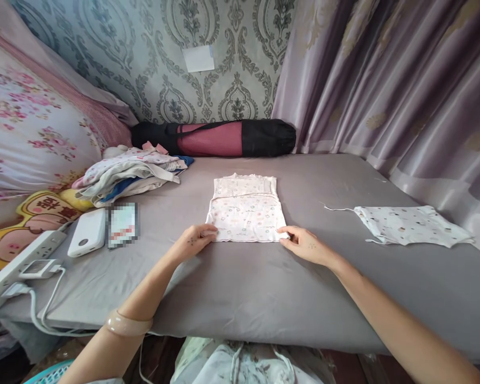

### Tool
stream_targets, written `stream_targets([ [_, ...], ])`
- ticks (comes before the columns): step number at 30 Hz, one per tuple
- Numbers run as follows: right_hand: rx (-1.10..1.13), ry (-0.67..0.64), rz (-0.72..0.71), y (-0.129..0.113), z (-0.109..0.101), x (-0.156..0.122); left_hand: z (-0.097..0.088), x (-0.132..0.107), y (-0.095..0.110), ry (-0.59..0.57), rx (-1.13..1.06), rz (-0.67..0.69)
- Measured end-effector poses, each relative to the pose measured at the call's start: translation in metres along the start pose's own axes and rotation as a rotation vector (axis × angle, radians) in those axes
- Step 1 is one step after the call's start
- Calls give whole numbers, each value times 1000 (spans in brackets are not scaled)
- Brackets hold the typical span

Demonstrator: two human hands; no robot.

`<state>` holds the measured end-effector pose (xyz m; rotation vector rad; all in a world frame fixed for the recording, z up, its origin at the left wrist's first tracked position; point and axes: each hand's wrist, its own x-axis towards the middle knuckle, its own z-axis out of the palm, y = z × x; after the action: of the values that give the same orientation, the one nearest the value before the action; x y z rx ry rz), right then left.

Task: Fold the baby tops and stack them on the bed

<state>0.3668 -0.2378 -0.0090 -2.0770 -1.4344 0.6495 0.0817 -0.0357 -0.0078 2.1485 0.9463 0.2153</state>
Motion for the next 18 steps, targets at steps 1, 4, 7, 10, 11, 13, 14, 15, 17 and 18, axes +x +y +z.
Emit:
stream_targets([
  [1,-4,-9,2,0,-1,-2,0,-1,-1,-2,-39,-2],
  [4,7,-35,10,1,-3,-4,-2,-4,-3,-12,-123,-11],
  [7,31,-55,23,4,-3,-3,-4,-6,-3,-58,-152,-4],
  [10,64,-13,30,6,-2,1,-5,-4,-3,-49,-111,10],
  [11,68,10,28,7,-2,3,-5,-2,-3,-31,-83,17],
  [13,67,55,24,8,-2,8,-5,4,-3,20,-21,33],
  [14,67,74,22,8,-2,11,-6,8,-4,50,3,41],
  [15,67,93,19,9,-3,15,-6,13,-4,80,19,50],
  [17,70,141,6,10,-5,25,-9,25,-4,144,39,74],
  [18,70,165,-2,10,-7,31,-11,32,-3,175,49,85],
])
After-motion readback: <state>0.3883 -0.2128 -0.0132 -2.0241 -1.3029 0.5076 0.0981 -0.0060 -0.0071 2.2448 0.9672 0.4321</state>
